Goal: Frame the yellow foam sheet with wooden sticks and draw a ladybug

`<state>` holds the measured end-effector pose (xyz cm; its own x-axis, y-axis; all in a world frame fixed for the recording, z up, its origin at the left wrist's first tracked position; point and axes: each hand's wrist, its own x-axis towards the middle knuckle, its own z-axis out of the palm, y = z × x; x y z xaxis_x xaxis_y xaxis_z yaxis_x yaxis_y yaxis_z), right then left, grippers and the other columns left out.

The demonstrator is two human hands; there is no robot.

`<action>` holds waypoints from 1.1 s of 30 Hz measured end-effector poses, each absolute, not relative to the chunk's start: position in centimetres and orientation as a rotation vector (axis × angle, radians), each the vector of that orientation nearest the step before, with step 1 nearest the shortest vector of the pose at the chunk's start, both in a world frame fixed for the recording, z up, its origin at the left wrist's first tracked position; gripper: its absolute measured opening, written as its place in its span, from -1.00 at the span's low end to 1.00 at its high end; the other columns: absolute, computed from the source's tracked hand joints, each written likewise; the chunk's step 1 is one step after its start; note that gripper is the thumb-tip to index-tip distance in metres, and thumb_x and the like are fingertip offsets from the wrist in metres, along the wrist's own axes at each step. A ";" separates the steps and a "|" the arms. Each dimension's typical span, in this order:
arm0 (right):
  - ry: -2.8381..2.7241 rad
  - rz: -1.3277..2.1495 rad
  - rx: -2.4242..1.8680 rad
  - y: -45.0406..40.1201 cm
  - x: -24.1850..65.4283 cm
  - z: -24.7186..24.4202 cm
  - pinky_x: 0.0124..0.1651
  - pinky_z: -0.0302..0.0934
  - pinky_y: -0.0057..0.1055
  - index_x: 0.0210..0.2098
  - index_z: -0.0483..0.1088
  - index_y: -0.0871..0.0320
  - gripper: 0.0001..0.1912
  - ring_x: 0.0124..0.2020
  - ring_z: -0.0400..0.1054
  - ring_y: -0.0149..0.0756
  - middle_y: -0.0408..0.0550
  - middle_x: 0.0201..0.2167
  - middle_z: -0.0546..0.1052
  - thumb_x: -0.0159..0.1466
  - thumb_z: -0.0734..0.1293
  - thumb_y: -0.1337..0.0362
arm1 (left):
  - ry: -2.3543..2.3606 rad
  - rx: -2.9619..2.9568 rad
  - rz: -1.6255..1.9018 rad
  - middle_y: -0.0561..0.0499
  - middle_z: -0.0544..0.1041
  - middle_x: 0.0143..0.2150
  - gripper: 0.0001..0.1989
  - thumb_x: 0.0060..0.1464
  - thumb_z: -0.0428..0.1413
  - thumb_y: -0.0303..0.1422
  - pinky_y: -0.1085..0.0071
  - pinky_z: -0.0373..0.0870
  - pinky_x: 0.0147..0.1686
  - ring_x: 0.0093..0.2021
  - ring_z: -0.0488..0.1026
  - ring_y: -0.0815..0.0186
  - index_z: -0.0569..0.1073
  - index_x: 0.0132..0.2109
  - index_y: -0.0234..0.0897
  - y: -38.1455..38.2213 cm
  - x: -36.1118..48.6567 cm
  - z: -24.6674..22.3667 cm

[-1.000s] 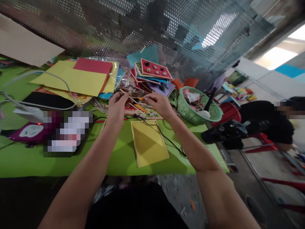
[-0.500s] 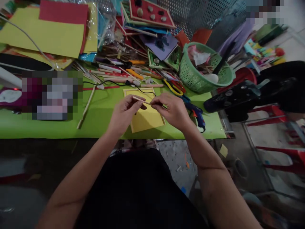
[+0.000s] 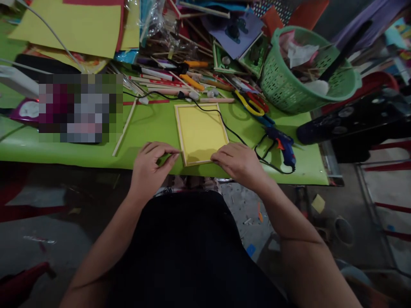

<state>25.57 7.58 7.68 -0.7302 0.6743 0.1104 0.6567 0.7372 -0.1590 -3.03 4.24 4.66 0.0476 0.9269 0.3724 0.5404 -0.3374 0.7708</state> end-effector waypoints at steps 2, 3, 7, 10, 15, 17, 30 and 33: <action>-2.787 0.143 -1.079 7.6 25.3 7.7 -0.11 0.20 -0.14 -0.07 0.56 0.01 -0.72 -0.19 0.39 -0.13 -0.01 -0.21 0.61 0.53 0.20 0.30 | 1.475 1.949 1.191 0.01 0.69 -0.17 -0.91 0.30 0.23 -0.33 0.21 0.39 -0.05 -0.11 0.55 0.17 0.65 -0.15 -0.09 4.1 -2.9 4.6; -2.790 0.126 -1.080 7.6 25.2 7.7 -0.12 0.19 -0.15 -0.07 0.56 0.01 -0.72 -0.19 0.38 -0.13 -0.01 -0.21 0.61 0.53 0.20 0.31 | 1.481 1.965 1.175 0.01 0.69 -0.16 -0.91 0.29 0.23 -0.33 0.20 0.38 -0.04 -0.10 0.55 0.16 0.65 -0.14 -0.08 4.0 -2.8 4.6; -2.817 0.031 -1.068 7.5 25.0 8.0 -0.14 0.18 -0.16 -0.09 0.55 0.02 -0.72 -0.21 0.36 -0.14 -0.01 -0.24 0.60 0.52 0.19 0.33 | 1.509 2.005 1.097 -0.01 0.69 -0.14 -0.92 0.29 0.24 -0.31 0.15 0.35 -0.01 -0.08 0.55 0.11 0.67 -0.14 -0.09 3.8 -2.5 4.4; -2.843 -0.021 -1.040 7.3 24.8 8.2 -0.16 0.18 -0.16 -0.10 0.55 0.04 -0.74 -0.23 0.36 -0.14 -0.01 -0.25 0.60 0.51 0.21 0.36 | 1.511 2.054 1.052 -0.02 0.68 -0.13 -0.91 0.31 0.24 -0.29 0.13 0.33 0.01 -0.06 0.54 0.10 0.67 -0.12 -0.10 3.6 -2.3 4.3; -2.820 -0.079 -0.993 7.2 24.5 7.9 -0.19 0.17 -0.20 -0.13 0.55 0.07 -0.77 -0.26 0.37 -0.17 -0.04 -0.28 0.59 0.50 0.24 0.38 | 1.511 2.219 0.945 -0.01 0.66 -0.10 -0.87 0.33 0.23 -0.30 0.13 0.29 -0.02 -0.05 0.53 0.13 0.68 -0.06 -0.05 3.4 -1.9 4.5; -2.777 -0.061 -0.996 7.3 24.8 7.7 -0.17 0.18 -0.21 -0.10 0.55 0.09 -0.80 -0.24 0.40 -0.17 -0.04 -0.27 0.60 0.51 0.26 0.35 | 1.540 2.273 0.916 -0.01 0.65 -0.10 -0.88 0.33 0.24 -0.27 0.11 0.28 -0.03 -0.06 0.51 0.12 0.69 -0.06 -0.03 3.2 -1.7 4.5; -2.321 0.100 -1.322 6.8 29.9 8.5 -0.10 0.31 -0.24 -0.15 0.60 0.04 -0.83 -0.18 0.51 -0.17 -0.04 -0.23 0.66 0.49 0.33 0.29 | 1.604 2.301 0.859 -0.08 0.63 -0.09 -0.84 0.35 0.19 -0.27 -0.02 0.32 0.00 -0.02 0.49 0.00 0.69 -0.05 -0.02 3.3 -1.6 4.4; -2.319 0.139 -1.312 6.7 29.8 7.9 -0.08 0.32 -0.24 -0.15 0.61 0.04 -0.83 -0.16 0.52 -0.17 -0.05 -0.23 0.66 0.48 0.34 0.28 | 1.607 2.306 0.853 -0.08 0.62 -0.09 -0.84 0.34 0.19 -0.27 -0.03 0.33 0.01 -0.02 0.49 -0.01 0.68 -0.05 -0.03 3.3 -1.5 4.4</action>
<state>29.79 6.74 7.87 -0.4328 0.8315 0.3483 0.7838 0.5379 -0.3103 -1.52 3.26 4.36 0.2409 0.9088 0.3406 0.7911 -0.3872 0.4736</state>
